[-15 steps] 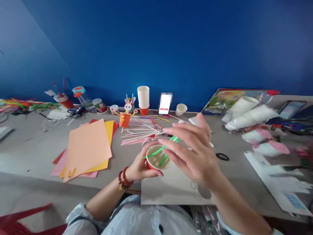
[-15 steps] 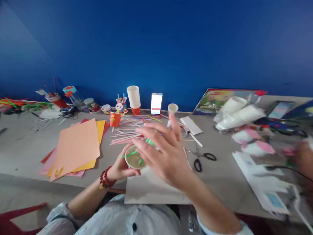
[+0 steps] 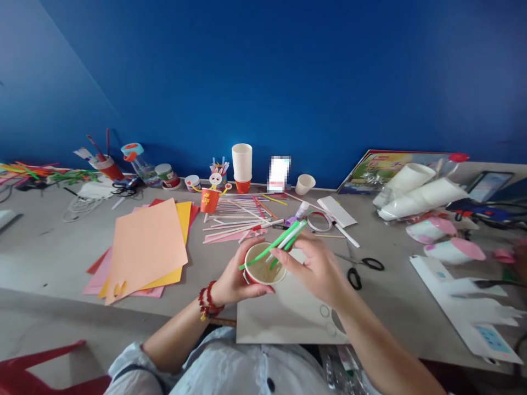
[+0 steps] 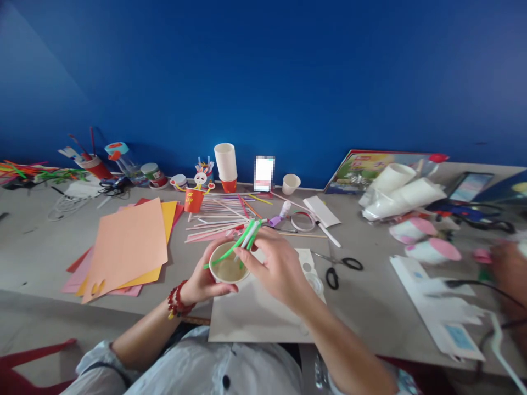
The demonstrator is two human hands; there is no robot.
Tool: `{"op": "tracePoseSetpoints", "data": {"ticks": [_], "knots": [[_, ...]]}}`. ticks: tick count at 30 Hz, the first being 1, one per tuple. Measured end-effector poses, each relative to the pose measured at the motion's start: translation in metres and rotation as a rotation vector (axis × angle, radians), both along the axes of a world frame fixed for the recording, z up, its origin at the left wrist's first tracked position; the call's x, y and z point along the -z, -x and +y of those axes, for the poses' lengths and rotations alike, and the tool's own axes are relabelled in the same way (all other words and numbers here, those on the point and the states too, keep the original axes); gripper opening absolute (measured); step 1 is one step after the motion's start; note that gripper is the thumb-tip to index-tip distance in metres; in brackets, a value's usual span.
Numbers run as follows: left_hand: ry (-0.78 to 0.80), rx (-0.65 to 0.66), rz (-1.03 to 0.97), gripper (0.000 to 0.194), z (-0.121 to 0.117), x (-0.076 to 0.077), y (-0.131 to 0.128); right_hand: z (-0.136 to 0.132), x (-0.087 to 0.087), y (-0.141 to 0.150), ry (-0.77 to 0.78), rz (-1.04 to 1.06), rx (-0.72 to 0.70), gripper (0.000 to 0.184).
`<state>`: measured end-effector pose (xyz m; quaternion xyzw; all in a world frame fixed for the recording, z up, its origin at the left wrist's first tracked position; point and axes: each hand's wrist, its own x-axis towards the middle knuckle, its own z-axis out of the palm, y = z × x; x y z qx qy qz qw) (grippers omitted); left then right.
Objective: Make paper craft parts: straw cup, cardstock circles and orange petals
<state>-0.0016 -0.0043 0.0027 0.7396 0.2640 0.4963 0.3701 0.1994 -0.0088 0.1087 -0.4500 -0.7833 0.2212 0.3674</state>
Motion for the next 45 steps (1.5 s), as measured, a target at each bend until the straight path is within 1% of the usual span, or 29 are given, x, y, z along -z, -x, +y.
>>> {"op": "tracePoseSetpoints", "data": {"ticks": [5,9,13,16,18,22,28,35,38,41,45], "knots": [[-0.02,0.062,-0.013,0.099,0.0,0.0,0.002,0.005,-0.007,0.0,-0.019,0.037,-0.122,0.014],[-0.014,0.092,-0.02,0.102,0.0,-0.001,0.002,0.008,-0.008,-0.002,0.042,0.036,-0.164,0.012],[-0.002,0.082,-0.024,0.099,0.0,-0.003,0.002,0.007,-0.009,-0.005,0.045,0.098,-0.19,0.01],[-0.008,0.084,-0.038,0.097,0.001,-0.004,0.002,0.007,-0.012,-0.005,0.025,0.126,-0.256,0.002],[-0.006,0.097,-0.046,0.097,0.001,-0.005,0.001,0.007,-0.013,-0.004,0.022,0.133,-0.295,0.003],[0.001,0.091,-0.034,0.096,0.001,-0.006,0.0,0.008,-0.009,-0.001,-0.004,0.12,-0.298,0.004],[-0.018,0.063,-0.018,0.096,0.0,-0.01,0.0,0.008,0.0,0.004,-0.064,0.107,-0.246,0.009],[-0.035,0.071,-0.04,0.1,0.002,-0.013,-0.003,0.009,-0.006,0.01,0.013,0.153,-0.298,0.011],[-0.024,0.096,-0.055,0.102,0.002,-0.012,-0.003,0.008,-0.004,0.009,0.038,0.136,-0.289,0.006],[-0.007,0.098,-0.061,0.105,0.001,-0.01,-0.002,0.008,0.001,0.008,0.008,0.096,-0.278,0.002],[-0.01,0.1,-0.038,0.107,0.001,-0.01,-0.003,0.008,0.005,0.012,-0.039,0.115,-0.251,0.006]]}}
